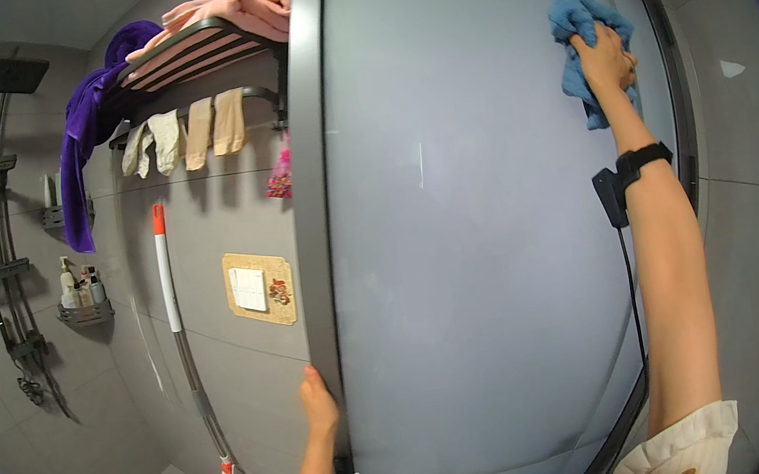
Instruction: The person wipes a large glass shower door with a blue cloth, moving from the lower sections upward and across the surface. They occasionally adjust their position and use both hands to reach different areas of the door.
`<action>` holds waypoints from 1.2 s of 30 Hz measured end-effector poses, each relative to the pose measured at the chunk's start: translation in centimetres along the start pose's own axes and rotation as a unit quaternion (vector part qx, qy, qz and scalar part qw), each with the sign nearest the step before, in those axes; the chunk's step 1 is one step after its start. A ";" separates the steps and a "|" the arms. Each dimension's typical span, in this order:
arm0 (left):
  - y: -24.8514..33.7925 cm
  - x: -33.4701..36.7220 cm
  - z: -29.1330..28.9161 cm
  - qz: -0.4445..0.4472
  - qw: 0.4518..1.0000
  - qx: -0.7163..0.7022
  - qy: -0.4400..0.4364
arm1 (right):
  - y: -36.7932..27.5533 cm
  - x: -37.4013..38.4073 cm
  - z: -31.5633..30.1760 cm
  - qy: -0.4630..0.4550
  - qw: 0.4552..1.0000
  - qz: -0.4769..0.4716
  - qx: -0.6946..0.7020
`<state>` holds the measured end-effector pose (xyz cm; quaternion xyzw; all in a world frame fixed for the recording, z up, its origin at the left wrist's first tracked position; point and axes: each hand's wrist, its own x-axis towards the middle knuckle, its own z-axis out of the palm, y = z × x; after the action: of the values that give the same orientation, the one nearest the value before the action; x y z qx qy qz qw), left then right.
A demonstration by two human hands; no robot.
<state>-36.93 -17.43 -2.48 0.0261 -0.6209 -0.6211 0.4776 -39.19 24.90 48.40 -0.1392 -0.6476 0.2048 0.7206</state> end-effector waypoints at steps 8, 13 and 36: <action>1.6 -0.2 -0.9 0.063 0.994 0.020 -0.084 | -17.9 -7.1 0.0 0.039 0.988 -0.086 0.119; 1.4 -0.2 -1.0 0.062 0.993 0.024 -0.095 | -26.4 -13.1 0.4 0.084 0.938 -0.309 0.133; 0.8 -0.6 0.2 0.018 0.998 -0.055 0.034 | 0.9 17.6 4.1 0.015 0.972 -0.229 -0.041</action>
<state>-36.28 -16.71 -2.19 0.0102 -0.5692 -0.6446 0.5102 -41.96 33.77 63.86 -0.0194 -0.6595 0.0051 0.7515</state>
